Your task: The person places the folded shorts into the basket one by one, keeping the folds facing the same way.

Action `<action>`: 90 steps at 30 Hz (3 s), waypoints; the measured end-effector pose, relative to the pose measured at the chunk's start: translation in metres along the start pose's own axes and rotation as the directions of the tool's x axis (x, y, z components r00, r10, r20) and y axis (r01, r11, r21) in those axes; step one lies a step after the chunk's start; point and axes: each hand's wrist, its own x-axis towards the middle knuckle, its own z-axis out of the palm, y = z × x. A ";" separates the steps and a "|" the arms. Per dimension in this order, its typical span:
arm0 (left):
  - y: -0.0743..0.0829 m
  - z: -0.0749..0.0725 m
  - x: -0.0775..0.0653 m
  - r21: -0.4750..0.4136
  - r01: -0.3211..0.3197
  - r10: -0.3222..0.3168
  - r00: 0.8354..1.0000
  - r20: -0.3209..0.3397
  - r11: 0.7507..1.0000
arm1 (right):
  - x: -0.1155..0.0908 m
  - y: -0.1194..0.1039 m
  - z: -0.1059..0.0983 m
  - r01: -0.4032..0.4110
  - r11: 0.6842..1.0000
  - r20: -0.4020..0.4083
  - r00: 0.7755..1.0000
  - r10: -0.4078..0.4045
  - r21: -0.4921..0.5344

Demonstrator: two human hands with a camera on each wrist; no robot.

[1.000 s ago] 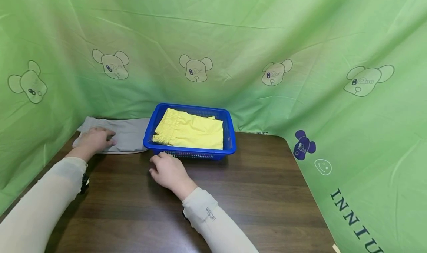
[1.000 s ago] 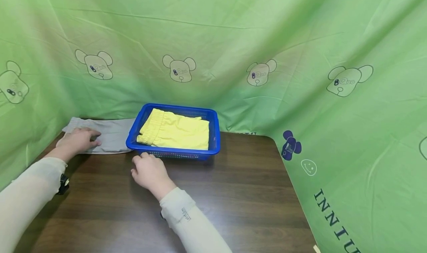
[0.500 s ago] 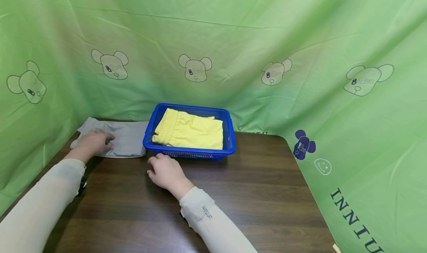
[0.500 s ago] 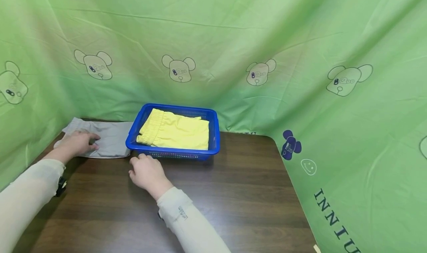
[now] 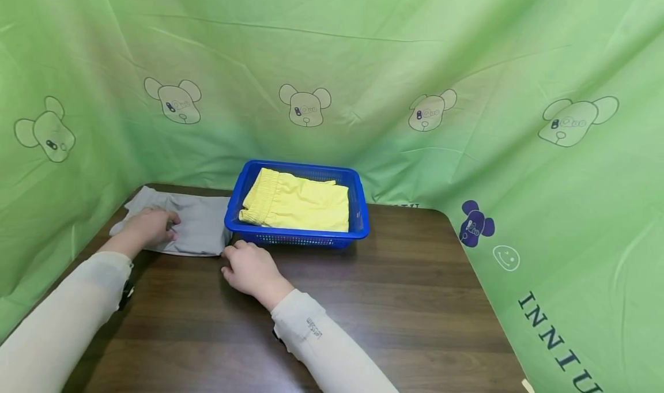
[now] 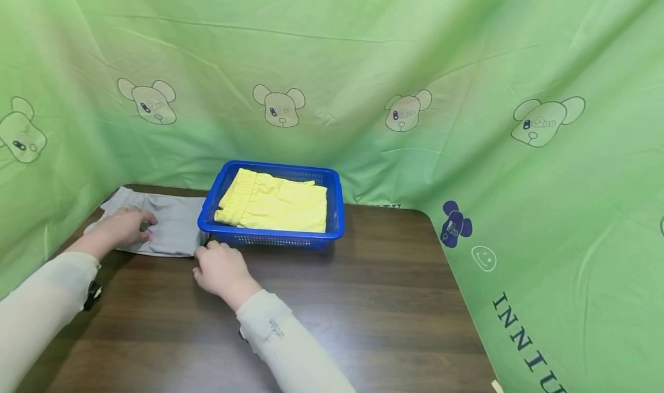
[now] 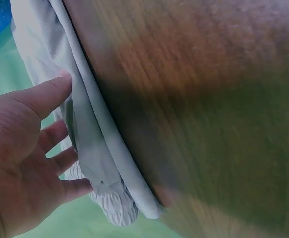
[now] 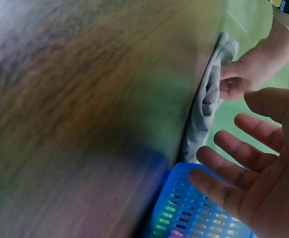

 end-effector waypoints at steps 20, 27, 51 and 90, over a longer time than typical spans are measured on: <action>0.014 -0.002 -0.015 0.002 -0.083 0.083 0.996 0.033 0.997 | 0.018 -0.016 0.012 0.067 0.987 -0.009 0.998 -0.069 -0.147; 0.017 -0.002 -0.021 -0.001 -0.123 0.123 0.992 0.041 0.992 | 0.022 -0.024 0.019 0.078 0.975 -0.026 0.996 -0.086 -0.208; 0.034 -0.007 -0.037 -0.011 -0.154 0.155 0.986 0.054 0.988 | 0.022 -0.032 0.023 0.163 0.961 0.152 0.980 -0.131 -0.225; 0.077 -0.003 -0.062 0.040 -0.074 0.068 0.988 0.141 0.996 | -0.001 -0.030 0.007 0.131 0.982 0.272 0.958 -0.091 -0.135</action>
